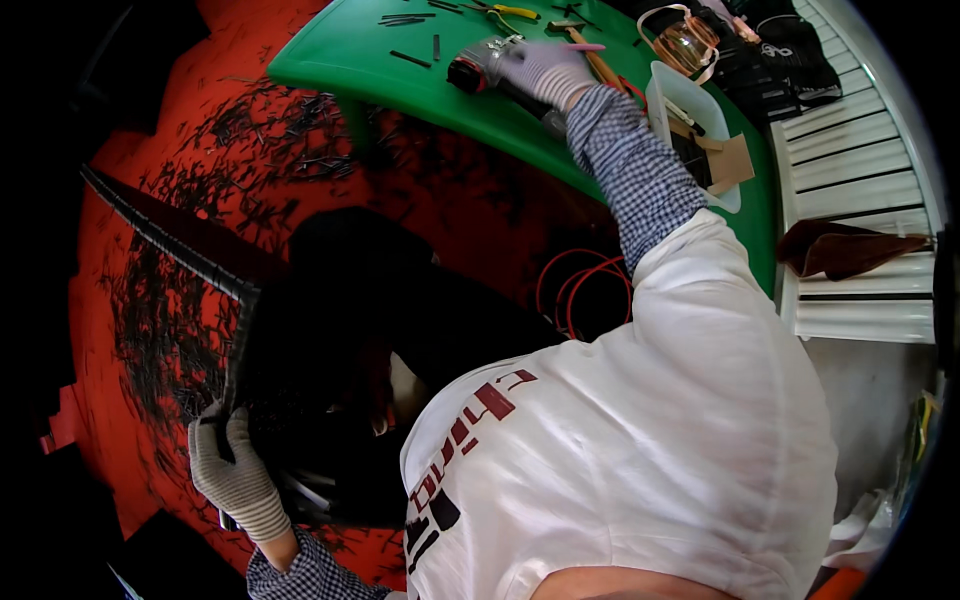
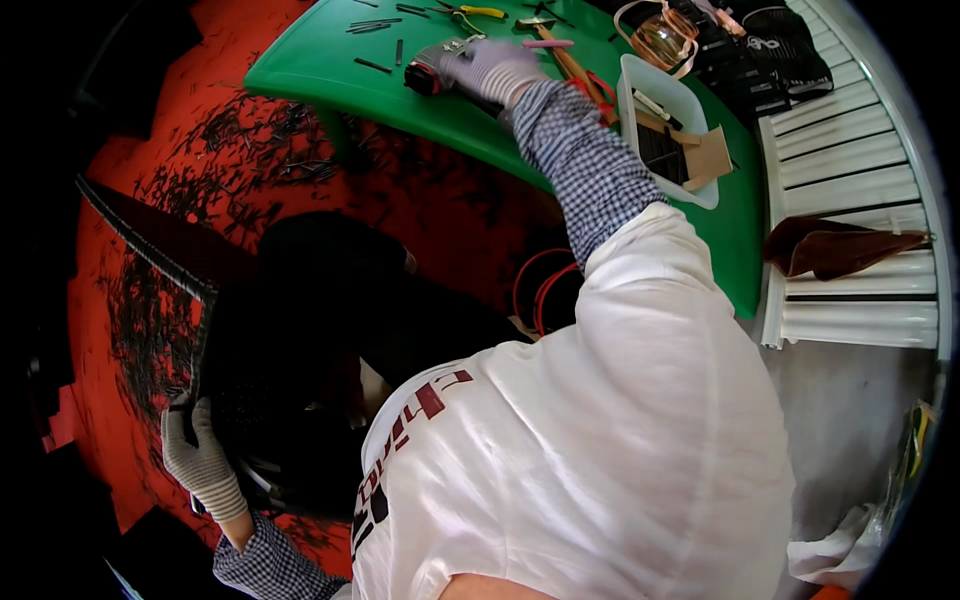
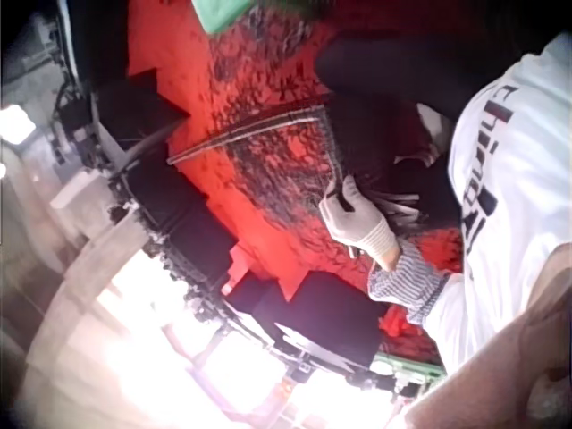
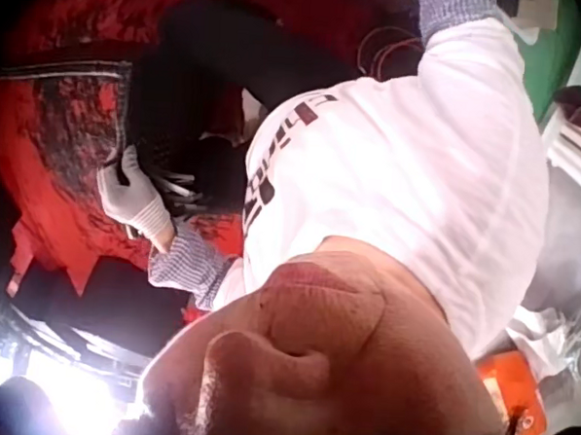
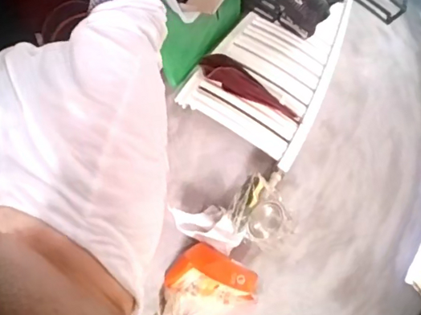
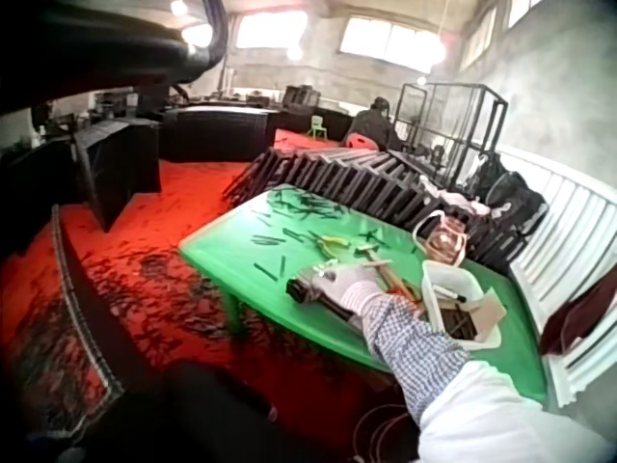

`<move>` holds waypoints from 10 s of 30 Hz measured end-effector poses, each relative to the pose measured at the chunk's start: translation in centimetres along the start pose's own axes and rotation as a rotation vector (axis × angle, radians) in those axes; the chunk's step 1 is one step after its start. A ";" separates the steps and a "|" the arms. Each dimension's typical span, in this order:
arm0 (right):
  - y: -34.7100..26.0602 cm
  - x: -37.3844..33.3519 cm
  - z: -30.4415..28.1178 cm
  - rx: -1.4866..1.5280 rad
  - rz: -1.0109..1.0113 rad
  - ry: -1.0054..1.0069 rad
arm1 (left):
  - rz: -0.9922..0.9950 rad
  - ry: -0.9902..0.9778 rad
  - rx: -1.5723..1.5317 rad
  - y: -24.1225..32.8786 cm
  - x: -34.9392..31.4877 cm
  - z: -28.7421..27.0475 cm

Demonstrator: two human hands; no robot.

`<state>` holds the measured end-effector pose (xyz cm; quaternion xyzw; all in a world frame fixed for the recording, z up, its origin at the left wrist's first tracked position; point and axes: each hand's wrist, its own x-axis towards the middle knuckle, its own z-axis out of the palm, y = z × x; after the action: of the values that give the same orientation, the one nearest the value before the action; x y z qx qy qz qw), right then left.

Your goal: The person applies black fabric strips to a frame by securing them with a pneumatic stapler and trimming the excess with pliers.

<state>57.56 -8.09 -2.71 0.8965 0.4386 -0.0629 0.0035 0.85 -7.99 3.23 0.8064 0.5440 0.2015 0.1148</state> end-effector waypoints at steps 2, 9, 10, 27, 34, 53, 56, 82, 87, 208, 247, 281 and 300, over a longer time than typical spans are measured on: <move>4.0 2.2 -1.6 0.085 0.095 0.314 | -0.027 -0.007 -0.039 0.7 -0.1 0.1; 13.0 6.4 -1.4 -0.537 0.079 -0.272 | -0.013 -0.002 -0.101 2.0 0.4 0.5; 13.8 7.2 -0.3 -0.537 0.073 -0.279 | -0.009 0.010 -0.100 2.0 0.3 0.4; -8.3 -3.1 -7.0 0.457 -0.877 0.446 | -0.052 -0.124 0.027 0.4 1.3 -2.0; -25.4 -17.6 -6.1 0.191 -1.503 0.339 | -0.011 -0.145 -0.027 -2.3 0.4 -2.1; -28.4 -15.0 -5.4 0.466 -1.467 0.110 | -0.024 -0.143 0.015 -3.2 1.2 -1.5; -24.7 -8.3 -5.1 0.607 -0.919 0.346 | 0.110 -0.041 -0.082 -2.4 1.8 -0.9; -28.9 -16.8 0.4 0.389 -1.843 0.510 | 0.061 -0.098 -0.143 -4.5 0.4 -1.2; -31.0 -20.3 1.1 0.577 -1.767 0.525 | 0.098 -0.075 -0.100 -4.9 1.6 -0.3; -30.7 -27.0 13.9 0.426 -1.574 0.654 | -0.197 -0.533 -0.489 -6.6 -1.5 1.5; -33.7 -27.1 13.4 0.371 -1.610 0.811 | 0.315 -0.544 -0.316 -14.0 -1.0 4.6; -32.4 -25.8 12.6 0.761 -1.604 0.625 | 0.068 0.041 -0.272 -9.2 -5.6 3.6; -36.5 -22.6 6.1 1.040 -1.257 0.205 | 0.027 0.099 -0.251 -10.3 -5.6 4.0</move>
<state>14.45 -3.73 -4.34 0.3716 0.7718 -0.1661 -0.4885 -7.74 -9.08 -5.61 0.7819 0.5088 0.3090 0.1850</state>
